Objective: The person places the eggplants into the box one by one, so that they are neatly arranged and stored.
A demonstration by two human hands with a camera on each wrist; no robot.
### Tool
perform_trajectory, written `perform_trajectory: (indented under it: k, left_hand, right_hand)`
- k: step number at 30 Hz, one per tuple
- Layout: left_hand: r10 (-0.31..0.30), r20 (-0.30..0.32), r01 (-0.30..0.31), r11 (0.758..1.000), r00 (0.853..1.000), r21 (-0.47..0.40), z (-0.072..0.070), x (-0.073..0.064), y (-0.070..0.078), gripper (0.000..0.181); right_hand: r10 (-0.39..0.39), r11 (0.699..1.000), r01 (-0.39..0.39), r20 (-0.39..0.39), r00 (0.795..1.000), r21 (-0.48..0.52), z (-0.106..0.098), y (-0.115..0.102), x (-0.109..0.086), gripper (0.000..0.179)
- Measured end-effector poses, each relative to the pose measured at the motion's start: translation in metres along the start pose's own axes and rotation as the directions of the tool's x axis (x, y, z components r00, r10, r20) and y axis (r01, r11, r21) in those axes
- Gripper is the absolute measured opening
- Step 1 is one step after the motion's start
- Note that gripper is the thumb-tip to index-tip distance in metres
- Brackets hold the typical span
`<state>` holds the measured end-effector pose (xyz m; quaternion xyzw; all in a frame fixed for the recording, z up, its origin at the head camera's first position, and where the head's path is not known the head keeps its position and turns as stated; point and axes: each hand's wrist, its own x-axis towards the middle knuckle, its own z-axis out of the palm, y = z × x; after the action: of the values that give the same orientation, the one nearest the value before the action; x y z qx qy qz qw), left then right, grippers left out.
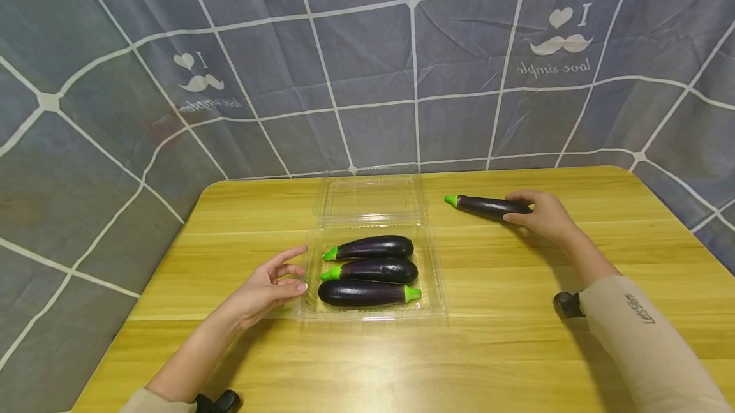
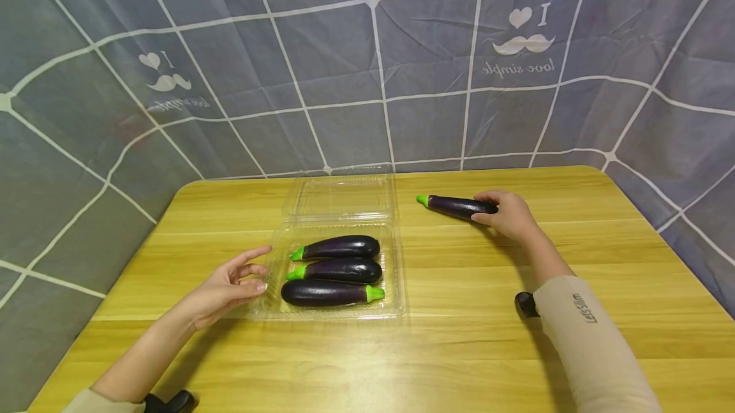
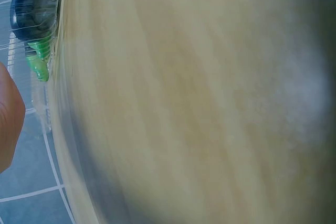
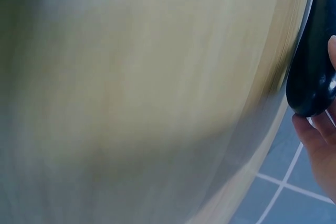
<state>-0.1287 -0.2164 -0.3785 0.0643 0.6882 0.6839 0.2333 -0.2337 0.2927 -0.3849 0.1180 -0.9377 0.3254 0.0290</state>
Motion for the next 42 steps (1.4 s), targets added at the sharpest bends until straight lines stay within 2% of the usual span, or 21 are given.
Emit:
perform_trajectory:
  k: [11,31,42]
  left_hand:
    - [0.007,0.002,-0.007,1.0,1.0,-0.002,0.002,-0.001,0.001,0.075]
    - [0.009,0.004,-0.009,1.0,1.0,0.002,0.002,-0.001,0.001,0.075]
    - [0.012,0.008,-0.012,1.0,1.0,-0.004,0.002,-0.001,0.002,0.076]
  right_hand:
    - [-0.009,1.0,0.009,0.012,1.0,-0.002,0.0,-0.004,-0.004,0.047]
    - [-0.109,0.994,0.108,-0.026,0.994,-0.021,-0.002,-0.017,-0.015,0.043]
    - [-0.102,0.995,0.101,-0.014,0.995,-0.021,-0.002,-0.025,-0.021,0.044]
